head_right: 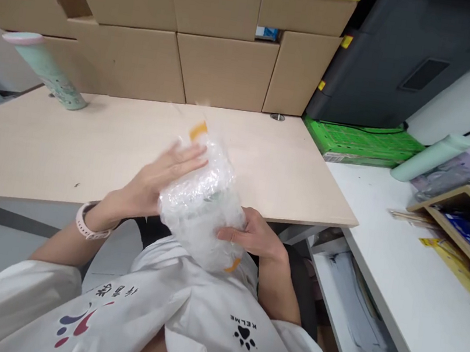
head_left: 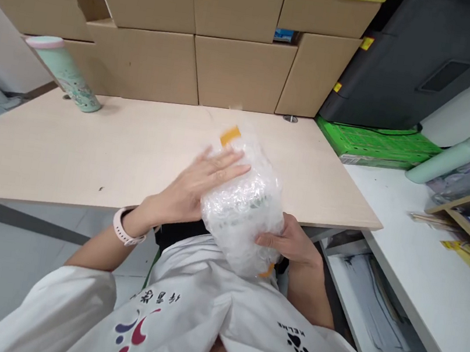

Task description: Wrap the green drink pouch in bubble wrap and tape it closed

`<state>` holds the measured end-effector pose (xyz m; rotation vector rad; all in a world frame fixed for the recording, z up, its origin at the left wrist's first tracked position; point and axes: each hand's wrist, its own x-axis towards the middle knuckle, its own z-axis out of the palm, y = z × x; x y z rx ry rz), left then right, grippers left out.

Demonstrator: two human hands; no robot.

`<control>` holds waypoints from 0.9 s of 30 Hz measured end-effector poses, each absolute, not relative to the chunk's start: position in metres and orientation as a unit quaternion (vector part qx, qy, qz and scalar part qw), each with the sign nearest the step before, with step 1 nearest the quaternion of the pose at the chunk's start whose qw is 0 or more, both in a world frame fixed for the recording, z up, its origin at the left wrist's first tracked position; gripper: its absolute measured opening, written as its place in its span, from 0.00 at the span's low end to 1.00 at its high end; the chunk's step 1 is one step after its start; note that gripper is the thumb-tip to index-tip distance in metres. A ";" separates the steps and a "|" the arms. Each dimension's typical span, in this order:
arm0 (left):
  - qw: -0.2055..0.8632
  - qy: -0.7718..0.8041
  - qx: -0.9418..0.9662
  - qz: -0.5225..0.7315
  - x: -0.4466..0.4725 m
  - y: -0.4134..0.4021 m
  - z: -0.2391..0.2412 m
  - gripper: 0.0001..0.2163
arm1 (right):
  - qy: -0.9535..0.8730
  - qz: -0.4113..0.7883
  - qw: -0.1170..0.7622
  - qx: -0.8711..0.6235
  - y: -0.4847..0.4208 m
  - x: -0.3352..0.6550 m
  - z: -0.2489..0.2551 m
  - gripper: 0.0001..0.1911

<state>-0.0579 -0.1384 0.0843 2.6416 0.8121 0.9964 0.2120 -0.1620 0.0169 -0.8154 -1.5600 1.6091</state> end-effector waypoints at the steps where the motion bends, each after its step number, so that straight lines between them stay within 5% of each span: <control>1: 0.204 0.254 0.880 0.347 -0.054 -0.144 0.084 0.34 | -0.602 0.619 0.394 -0.315 -0.164 0.210 0.018 0.19; 4: 0.484 0.199 0.760 0.387 -0.040 -0.162 0.079 0.37 | -0.584 0.574 0.475 -0.324 -0.170 0.202 0.024 0.20; 6: 0.568 0.189 0.673 0.434 -0.029 -0.170 0.070 0.39 | -0.581 0.525 0.512 -0.353 -0.174 0.193 0.029 0.20; 11: 0.543 0.328 0.518 0.574 -0.002 -0.160 0.044 0.26 | -0.602 0.336 0.537 -0.486 -0.169 0.167 0.038 0.21; 14: 0.548 0.357 0.464 0.598 0.002 -0.142 0.039 0.26 | -0.607 0.220 0.558 -0.522 -0.152 0.165 0.035 0.33; 18: 0.586 0.384 0.480 0.528 -0.001 -0.119 0.041 0.28 | -0.639 0.375 0.527 -0.416 -0.117 0.173 0.021 0.52; 21: 0.488 0.449 0.561 0.494 -0.004 -0.104 0.036 0.28 | -0.620 0.421 0.507 -0.426 -0.092 0.176 0.008 0.53; 27: 0.089 0.509 0.778 0.357 -0.007 -0.108 0.018 0.31 | -0.690 0.267 0.417 -0.529 -0.077 0.175 -0.004 0.43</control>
